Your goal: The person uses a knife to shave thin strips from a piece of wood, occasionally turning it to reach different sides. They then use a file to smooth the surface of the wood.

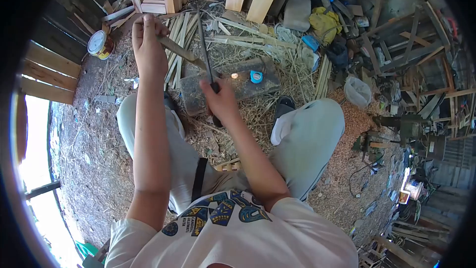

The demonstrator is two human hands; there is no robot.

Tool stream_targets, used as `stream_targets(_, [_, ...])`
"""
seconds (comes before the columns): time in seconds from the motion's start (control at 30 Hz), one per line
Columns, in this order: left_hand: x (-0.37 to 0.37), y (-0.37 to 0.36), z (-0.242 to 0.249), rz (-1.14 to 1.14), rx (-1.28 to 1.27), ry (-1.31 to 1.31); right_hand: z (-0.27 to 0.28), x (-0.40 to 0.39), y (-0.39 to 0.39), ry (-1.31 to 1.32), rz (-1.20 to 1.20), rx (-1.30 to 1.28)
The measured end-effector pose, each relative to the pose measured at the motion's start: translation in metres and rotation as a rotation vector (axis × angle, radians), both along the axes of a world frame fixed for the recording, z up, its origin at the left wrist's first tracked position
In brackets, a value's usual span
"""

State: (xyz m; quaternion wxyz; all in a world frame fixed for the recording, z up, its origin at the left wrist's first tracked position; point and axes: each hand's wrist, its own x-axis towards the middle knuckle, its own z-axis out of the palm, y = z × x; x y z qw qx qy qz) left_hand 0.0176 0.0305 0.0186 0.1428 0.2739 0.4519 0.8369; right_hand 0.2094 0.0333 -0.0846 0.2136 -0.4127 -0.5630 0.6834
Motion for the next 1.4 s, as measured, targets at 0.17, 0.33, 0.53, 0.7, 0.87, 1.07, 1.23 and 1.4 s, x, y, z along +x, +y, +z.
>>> stream_targets(0.17, [0.005, -0.001, 0.001, -0.171, 0.123, -0.068, -0.016, -0.001, -0.019, -0.068, 0.019, 0.046])
stream_targets(0.33, [0.019, -0.001, 0.008, -0.175, 0.106, -0.018, 0.011, 0.007, -0.030, 0.034, -0.071, -0.006])
stream_targets(0.53, [0.022, -0.005, 0.007, -0.211, -0.003, 0.144, 0.023, 0.015, -0.025, -0.017, -0.046, 0.169])
stream_targets(0.7, [0.010, 0.003, -0.008, 0.066, -0.063, 0.599, -0.033, 0.019, -0.018, -0.352, 0.034, 0.312])
stream_targets(0.87, [0.002, -0.005, -0.022, 0.295, -0.199, 0.985, 0.025, 0.018, -0.018, -0.276, 0.039, 0.266])
stream_targets(1.07, [-0.006, -0.001, -0.028, 0.281, -0.146, 0.988, 0.005, 0.019, -0.026, -0.130, -0.133, 0.273])
stream_targets(1.23, [-0.014, 0.007, -0.027, 0.175, -0.074, 0.959, -0.045, 0.030, -0.027, -0.360, 0.023, 0.150])
stream_targets(1.4, [-0.006, 0.001, -0.028, 0.246, -0.097, 1.008, 0.034, 0.019, -0.028, -0.181, -0.066, 0.194])
